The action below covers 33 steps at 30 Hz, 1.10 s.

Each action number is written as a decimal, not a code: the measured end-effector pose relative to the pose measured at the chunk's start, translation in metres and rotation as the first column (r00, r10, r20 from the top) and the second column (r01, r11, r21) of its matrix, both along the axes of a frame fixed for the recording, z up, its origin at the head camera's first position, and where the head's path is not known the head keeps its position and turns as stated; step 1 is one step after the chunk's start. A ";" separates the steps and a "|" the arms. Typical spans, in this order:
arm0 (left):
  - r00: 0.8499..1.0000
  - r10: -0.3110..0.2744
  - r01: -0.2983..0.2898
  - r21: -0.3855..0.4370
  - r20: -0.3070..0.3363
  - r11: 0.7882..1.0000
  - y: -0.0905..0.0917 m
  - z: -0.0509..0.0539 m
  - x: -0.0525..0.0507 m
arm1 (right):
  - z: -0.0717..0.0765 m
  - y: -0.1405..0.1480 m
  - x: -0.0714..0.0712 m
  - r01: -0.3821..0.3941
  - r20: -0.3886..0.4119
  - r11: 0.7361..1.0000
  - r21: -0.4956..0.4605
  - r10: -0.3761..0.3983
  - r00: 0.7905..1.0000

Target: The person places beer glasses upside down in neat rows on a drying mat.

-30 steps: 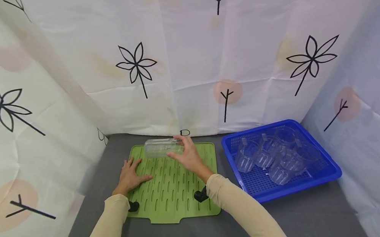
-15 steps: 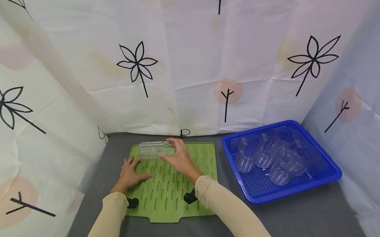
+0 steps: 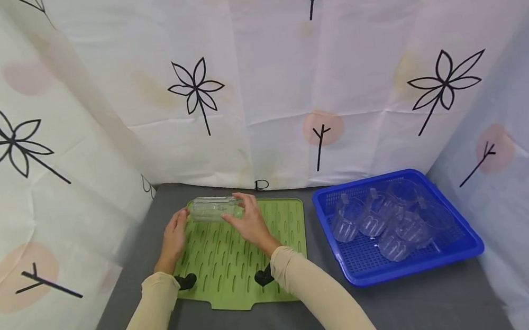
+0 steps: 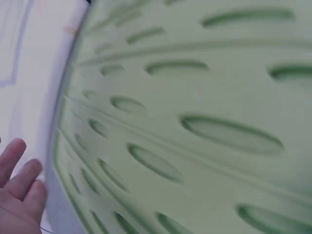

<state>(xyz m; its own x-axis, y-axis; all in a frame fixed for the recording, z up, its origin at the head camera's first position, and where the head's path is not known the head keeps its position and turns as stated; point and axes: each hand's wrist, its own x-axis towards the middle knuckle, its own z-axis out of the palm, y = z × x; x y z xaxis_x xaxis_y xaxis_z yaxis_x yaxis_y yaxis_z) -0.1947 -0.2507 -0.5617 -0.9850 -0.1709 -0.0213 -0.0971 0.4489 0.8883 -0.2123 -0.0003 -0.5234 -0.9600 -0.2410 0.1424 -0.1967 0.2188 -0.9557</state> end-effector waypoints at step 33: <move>1.000 0.027 -0.017 0.541 -0.011 0.841 0.038 0.030 -0.009 | 0.004 -0.003 0.010 -0.135 0.056 0.990 0.044 0.132 0.990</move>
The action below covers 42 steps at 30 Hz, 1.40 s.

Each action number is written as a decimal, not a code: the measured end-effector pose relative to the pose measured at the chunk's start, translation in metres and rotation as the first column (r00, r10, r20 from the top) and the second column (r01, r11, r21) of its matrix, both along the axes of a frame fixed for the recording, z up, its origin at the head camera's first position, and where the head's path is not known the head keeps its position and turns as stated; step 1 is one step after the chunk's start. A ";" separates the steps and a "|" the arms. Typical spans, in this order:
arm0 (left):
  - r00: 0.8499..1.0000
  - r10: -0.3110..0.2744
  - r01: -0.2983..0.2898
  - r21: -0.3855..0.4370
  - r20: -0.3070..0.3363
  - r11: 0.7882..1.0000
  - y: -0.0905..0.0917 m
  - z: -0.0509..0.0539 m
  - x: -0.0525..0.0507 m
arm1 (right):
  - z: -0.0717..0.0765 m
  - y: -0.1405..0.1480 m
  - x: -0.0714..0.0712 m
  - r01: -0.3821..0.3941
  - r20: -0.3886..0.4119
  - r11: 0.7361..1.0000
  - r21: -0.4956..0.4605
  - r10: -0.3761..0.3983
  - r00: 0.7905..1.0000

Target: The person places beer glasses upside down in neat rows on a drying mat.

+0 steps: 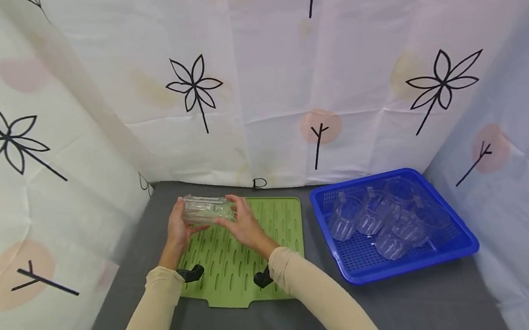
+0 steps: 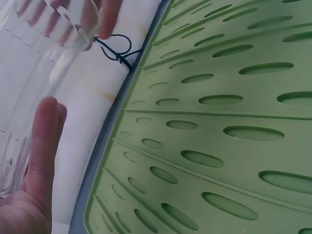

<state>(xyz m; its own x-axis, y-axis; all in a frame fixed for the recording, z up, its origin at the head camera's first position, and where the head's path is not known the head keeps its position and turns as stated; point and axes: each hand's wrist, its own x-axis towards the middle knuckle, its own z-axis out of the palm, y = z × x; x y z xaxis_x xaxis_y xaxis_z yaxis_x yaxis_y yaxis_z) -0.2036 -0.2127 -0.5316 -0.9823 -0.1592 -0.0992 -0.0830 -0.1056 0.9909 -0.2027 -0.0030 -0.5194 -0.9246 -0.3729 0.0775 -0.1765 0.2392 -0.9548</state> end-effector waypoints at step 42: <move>0.997 -0.009 -0.047 -0.722 -0.074 0.691 -0.006 0.028 0.001 | 0.021 0.060 0.007 0.245 -0.356 0.604 0.758 0.070 0.932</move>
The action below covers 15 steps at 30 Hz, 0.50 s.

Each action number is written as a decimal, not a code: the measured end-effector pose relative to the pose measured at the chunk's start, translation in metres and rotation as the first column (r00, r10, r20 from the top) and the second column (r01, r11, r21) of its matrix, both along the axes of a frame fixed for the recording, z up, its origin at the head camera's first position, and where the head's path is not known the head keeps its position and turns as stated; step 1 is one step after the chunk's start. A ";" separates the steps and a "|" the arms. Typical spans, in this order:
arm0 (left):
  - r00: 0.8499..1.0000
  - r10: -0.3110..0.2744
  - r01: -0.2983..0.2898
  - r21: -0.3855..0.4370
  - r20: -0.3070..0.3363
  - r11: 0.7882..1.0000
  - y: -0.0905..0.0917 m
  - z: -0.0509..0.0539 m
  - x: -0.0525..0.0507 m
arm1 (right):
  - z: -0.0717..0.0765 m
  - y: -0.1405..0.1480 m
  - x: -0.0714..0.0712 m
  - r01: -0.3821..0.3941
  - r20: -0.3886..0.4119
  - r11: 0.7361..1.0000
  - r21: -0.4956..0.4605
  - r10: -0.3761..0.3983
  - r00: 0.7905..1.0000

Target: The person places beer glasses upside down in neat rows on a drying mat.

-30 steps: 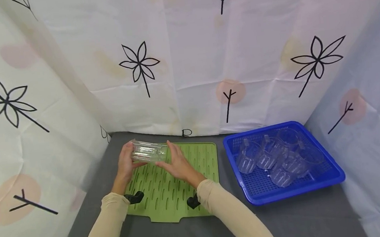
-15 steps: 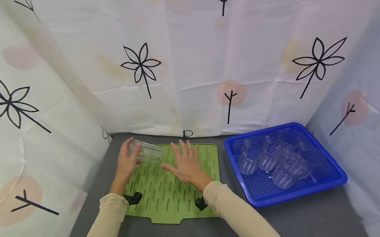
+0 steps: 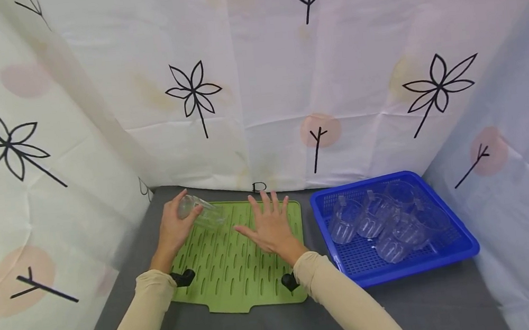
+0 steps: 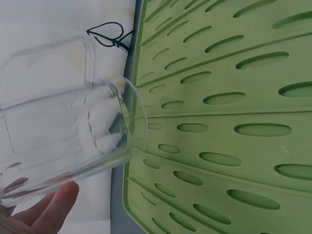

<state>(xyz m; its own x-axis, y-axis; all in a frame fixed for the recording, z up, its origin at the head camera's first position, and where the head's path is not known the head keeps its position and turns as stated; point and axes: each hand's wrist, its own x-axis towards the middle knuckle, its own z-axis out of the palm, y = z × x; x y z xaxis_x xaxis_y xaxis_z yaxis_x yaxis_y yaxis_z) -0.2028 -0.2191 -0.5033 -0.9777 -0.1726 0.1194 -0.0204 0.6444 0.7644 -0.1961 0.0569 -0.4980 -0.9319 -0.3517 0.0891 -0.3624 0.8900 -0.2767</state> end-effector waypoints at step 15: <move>0.990 -0.013 0.001 -0.082 -0.142 0.997 0.002 -0.011 -0.006 | 0.014 0.027 -0.001 0.015 0.007 1.000 0.018 -0.015 1.000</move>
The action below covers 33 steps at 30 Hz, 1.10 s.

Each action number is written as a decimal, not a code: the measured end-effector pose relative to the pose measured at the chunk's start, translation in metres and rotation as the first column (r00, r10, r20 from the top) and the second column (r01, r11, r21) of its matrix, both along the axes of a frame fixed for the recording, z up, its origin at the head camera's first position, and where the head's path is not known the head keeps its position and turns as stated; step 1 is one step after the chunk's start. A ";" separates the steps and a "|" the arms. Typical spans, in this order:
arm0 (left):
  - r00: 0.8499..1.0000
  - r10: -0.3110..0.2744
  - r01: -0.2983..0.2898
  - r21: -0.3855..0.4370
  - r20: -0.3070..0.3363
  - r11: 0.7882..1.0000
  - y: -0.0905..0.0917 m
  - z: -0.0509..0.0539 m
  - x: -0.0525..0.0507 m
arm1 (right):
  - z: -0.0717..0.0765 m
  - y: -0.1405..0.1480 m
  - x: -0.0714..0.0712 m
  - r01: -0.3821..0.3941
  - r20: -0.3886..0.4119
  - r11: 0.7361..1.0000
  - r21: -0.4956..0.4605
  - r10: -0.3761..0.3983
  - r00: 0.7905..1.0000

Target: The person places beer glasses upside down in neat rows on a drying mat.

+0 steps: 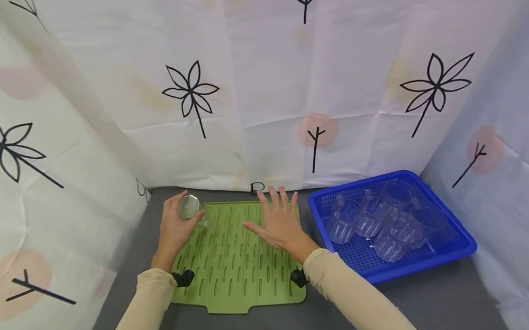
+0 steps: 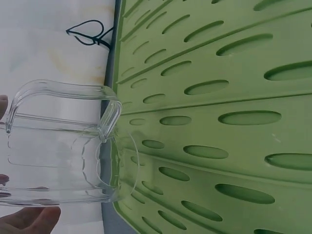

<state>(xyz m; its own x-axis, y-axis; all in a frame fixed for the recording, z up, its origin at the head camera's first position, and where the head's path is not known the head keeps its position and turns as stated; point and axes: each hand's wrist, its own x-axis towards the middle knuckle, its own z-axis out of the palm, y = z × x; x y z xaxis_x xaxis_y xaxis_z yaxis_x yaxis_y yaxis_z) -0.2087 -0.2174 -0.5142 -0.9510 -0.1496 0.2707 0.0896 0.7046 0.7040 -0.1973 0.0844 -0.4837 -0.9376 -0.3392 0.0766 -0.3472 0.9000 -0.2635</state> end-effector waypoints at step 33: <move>0.970 -0.184 0.180 0.040 0.158 0.983 -0.017 0.006 -0.039 | 0.019 0.073 -0.002 0.083 -0.021 0.996 -0.011 -0.084 0.996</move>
